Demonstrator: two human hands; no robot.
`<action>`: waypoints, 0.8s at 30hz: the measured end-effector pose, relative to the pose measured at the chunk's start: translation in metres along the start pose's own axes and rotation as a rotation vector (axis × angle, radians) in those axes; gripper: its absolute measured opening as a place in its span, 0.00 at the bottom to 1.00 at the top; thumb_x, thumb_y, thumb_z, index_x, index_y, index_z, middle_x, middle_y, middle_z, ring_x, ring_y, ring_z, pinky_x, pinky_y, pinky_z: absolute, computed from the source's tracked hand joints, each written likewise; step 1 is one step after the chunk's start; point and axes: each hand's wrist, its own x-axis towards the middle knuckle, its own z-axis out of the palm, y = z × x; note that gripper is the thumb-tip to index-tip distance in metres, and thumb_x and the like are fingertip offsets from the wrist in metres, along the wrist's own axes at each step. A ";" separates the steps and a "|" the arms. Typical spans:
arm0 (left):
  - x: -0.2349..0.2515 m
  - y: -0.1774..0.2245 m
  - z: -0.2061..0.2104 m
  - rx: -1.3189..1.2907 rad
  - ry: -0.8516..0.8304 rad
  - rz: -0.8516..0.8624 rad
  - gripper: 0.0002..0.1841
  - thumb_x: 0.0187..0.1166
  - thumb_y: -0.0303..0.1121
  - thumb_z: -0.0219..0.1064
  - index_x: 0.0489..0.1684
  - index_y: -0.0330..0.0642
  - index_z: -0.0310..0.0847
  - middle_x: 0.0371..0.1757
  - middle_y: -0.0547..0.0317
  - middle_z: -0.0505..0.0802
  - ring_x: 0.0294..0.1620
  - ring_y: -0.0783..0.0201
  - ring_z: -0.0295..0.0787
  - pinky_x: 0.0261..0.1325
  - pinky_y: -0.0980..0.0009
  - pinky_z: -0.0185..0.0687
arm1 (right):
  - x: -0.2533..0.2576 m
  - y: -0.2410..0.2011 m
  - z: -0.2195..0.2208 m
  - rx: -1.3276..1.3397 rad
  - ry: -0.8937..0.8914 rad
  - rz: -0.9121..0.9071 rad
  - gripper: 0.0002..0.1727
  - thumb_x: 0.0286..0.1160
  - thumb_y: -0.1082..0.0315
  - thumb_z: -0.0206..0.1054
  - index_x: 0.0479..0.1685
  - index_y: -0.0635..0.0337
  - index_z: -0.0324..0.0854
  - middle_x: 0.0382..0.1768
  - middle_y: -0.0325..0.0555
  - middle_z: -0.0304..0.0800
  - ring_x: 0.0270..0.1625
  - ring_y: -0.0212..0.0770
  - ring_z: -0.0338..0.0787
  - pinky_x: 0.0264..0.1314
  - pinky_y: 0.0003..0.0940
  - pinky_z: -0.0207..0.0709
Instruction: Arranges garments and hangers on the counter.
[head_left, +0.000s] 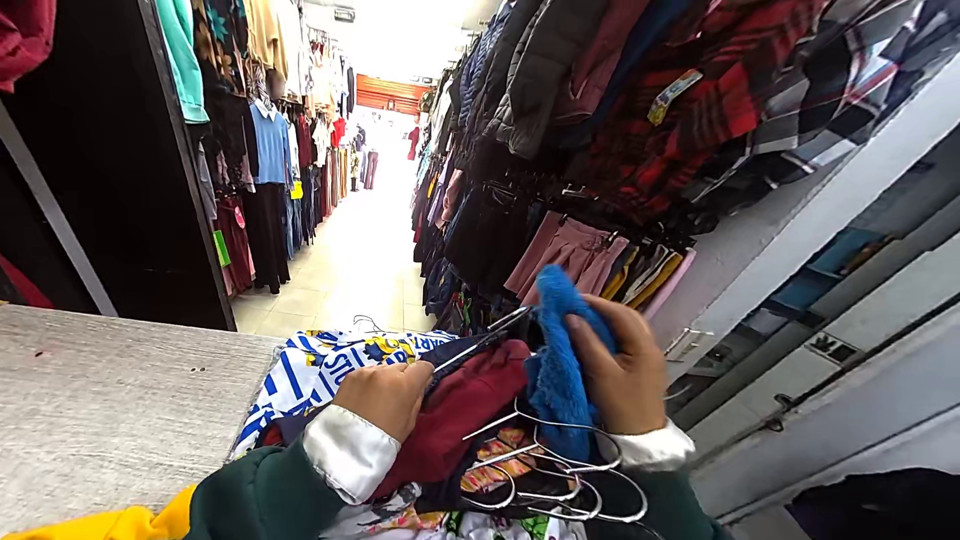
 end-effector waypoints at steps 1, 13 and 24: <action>-0.001 0.000 0.002 0.002 0.015 0.019 0.10 0.81 0.30 0.63 0.45 0.40 0.93 0.31 0.47 0.95 0.33 0.45 0.96 0.35 0.44 0.89 | -0.002 -0.004 -0.003 0.093 0.009 -0.084 0.19 0.81 0.58 0.67 0.66 0.52 0.85 0.66 0.46 0.83 0.70 0.44 0.81 0.73 0.44 0.76; -0.004 0.004 -0.003 0.003 0.007 0.032 0.12 0.82 0.28 0.61 0.44 0.36 0.94 0.33 0.44 0.96 0.36 0.44 0.97 0.37 0.46 0.90 | -0.008 -0.011 0.010 0.301 -0.191 -0.297 0.14 0.71 0.65 0.73 0.54 0.38 0.94 0.65 0.40 0.82 0.69 0.36 0.81 0.69 0.32 0.79; 0.023 0.043 -0.051 0.036 -0.560 -0.393 0.22 0.96 0.34 0.47 0.73 0.32 0.81 0.67 0.37 0.90 0.72 0.40 0.85 0.76 0.47 0.71 | -0.017 0.005 0.031 0.106 -0.399 -0.084 0.13 0.68 0.64 0.75 0.52 0.46 0.94 0.53 0.40 0.90 0.57 0.35 0.88 0.58 0.36 0.85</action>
